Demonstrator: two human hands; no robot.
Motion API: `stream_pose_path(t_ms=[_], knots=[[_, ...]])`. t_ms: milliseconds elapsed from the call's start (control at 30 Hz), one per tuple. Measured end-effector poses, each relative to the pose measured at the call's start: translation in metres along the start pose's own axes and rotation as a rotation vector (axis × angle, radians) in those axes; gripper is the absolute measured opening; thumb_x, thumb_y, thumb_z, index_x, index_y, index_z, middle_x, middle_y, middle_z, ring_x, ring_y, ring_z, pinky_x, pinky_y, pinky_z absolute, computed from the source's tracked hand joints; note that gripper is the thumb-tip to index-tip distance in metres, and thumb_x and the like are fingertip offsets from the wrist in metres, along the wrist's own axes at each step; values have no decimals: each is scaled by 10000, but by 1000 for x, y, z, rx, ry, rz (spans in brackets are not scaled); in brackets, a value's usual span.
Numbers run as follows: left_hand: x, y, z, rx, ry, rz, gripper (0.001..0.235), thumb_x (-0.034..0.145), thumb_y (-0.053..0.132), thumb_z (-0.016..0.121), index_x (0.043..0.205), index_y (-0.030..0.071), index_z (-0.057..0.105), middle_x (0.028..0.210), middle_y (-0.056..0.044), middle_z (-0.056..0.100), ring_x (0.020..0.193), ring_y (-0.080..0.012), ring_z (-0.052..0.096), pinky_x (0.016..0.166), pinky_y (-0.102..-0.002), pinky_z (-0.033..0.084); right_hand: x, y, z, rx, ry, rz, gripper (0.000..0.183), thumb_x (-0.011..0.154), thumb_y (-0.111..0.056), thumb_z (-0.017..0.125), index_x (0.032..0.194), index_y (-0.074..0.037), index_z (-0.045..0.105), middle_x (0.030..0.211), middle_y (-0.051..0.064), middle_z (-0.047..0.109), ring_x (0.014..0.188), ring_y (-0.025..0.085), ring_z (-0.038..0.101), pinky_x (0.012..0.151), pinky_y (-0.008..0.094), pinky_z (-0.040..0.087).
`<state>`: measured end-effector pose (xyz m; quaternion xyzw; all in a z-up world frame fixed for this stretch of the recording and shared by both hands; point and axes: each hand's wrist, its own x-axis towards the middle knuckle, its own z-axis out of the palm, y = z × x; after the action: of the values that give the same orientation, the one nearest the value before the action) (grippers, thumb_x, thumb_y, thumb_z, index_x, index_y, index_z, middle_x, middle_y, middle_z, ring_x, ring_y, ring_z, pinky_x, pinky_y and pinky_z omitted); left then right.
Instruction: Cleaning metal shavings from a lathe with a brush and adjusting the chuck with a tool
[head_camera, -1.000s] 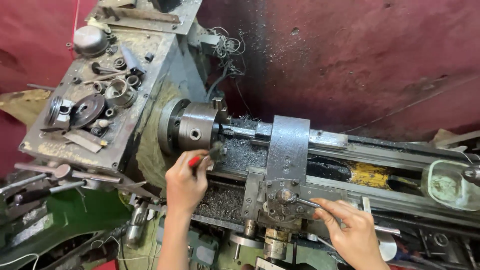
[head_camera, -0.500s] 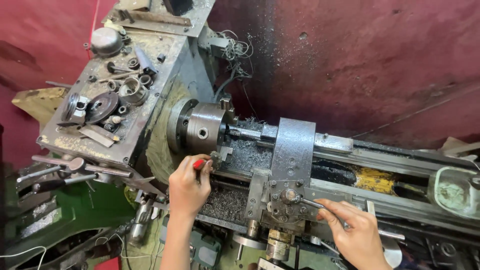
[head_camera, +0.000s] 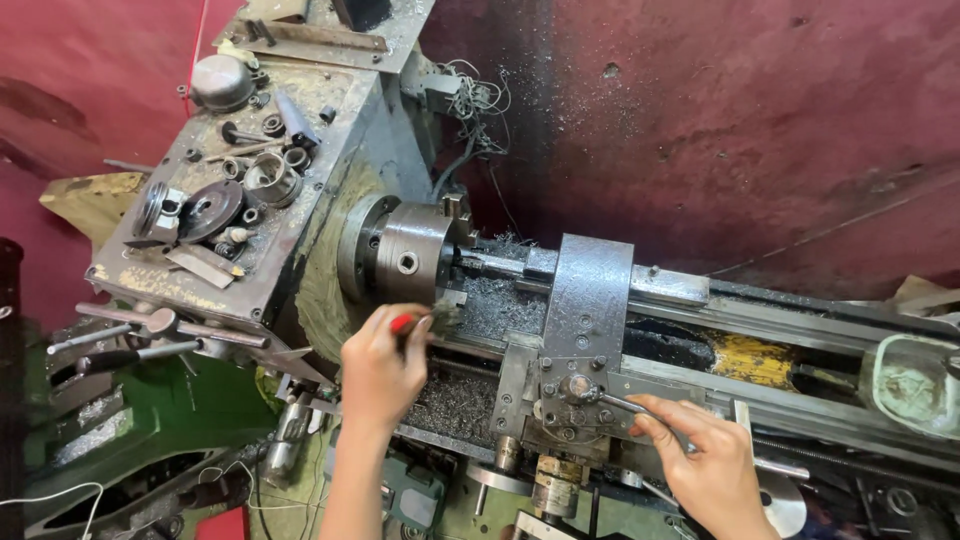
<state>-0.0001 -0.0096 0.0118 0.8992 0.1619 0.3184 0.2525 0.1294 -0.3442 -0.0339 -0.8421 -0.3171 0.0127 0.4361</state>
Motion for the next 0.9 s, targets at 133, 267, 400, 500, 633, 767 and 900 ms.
stream_pose_path(t_ms=[133, 267, 400, 500, 633, 767, 900], knots=[[18, -19, 30, -25, 14, 33, 70, 952, 26, 635, 991, 13, 691, 961, -105, 715, 706, -200, 719, 686, -335, 587, 3, 0, 1, 8, 0, 31, 216, 860, -207, 741, 1049, -158, 833, 795, -44, 853, 746, 98, 779, 728, 276, 602], [28, -20, 47, -50, 16, 7, 97, 950, -19, 632, 1038, 2, 667, 971, -140, 695, 757, -221, 738, 681, -326, 629, 0, 0, -1, 1, -5, -27, 196, 874, -214, 724, 1027, -154, 830, 782, -63, 840, 753, 99, 783, 746, 273, 599], [22, -15, 36, 12, -49, -42, 85, 922, -25, 653, 1001, -33, 684, 979, -181, 726, 778, -269, 743, 703, -335, 662, -2, 10, 4, -3, -4, 66, 215, 851, -231, 750, 1017, -133, 843, 889, 0, 861, 777, 139, 803, 762, 315, 639], [6, -7, 10, -19, -74, -58, 97, 952, 10, 598, 985, 30, 687, 956, -96, 714, 690, -192, 772, 598, -303, 594, 0, 5, 3, 2, 25, -22, 187, 865, -220, 739, 1001, -132, 833, 850, -30, 846, 729, 112, 786, 714, 286, 607], [3, -8, 12, 46, -85, -39, 98, 955, 71, 633, 1020, 25, 689, 955, -93, 705, 730, -231, 709, 671, -372, 574, 0, 5, 3, 12, 9, -30, 189, 872, -211, 730, 1017, -143, 830, 819, -45, 843, 734, 109, 788, 718, 281, 606], [18, -10, 33, 6, -103, 5, 95, 948, 17, 635, 1030, -5, 678, 989, -135, 704, 722, -222, 760, 612, -348, 626, 1, 4, 2, -9, 22, -59, 184, 872, -208, 728, 1016, -146, 824, 797, -60, 837, 716, 99, 778, 712, 268, 597], [31, -19, 55, 4, -68, 12, 122, 966, 37, 648, 1059, -34, 682, 982, -168, 687, 722, -262, 718, 622, -347, 612, 2, 1, 0, 2, 7, -56, 176, 879, -203, 722, 1007, -144, 828, 818, -66, 842, 767, 97, 794, 749, 270, 600]])
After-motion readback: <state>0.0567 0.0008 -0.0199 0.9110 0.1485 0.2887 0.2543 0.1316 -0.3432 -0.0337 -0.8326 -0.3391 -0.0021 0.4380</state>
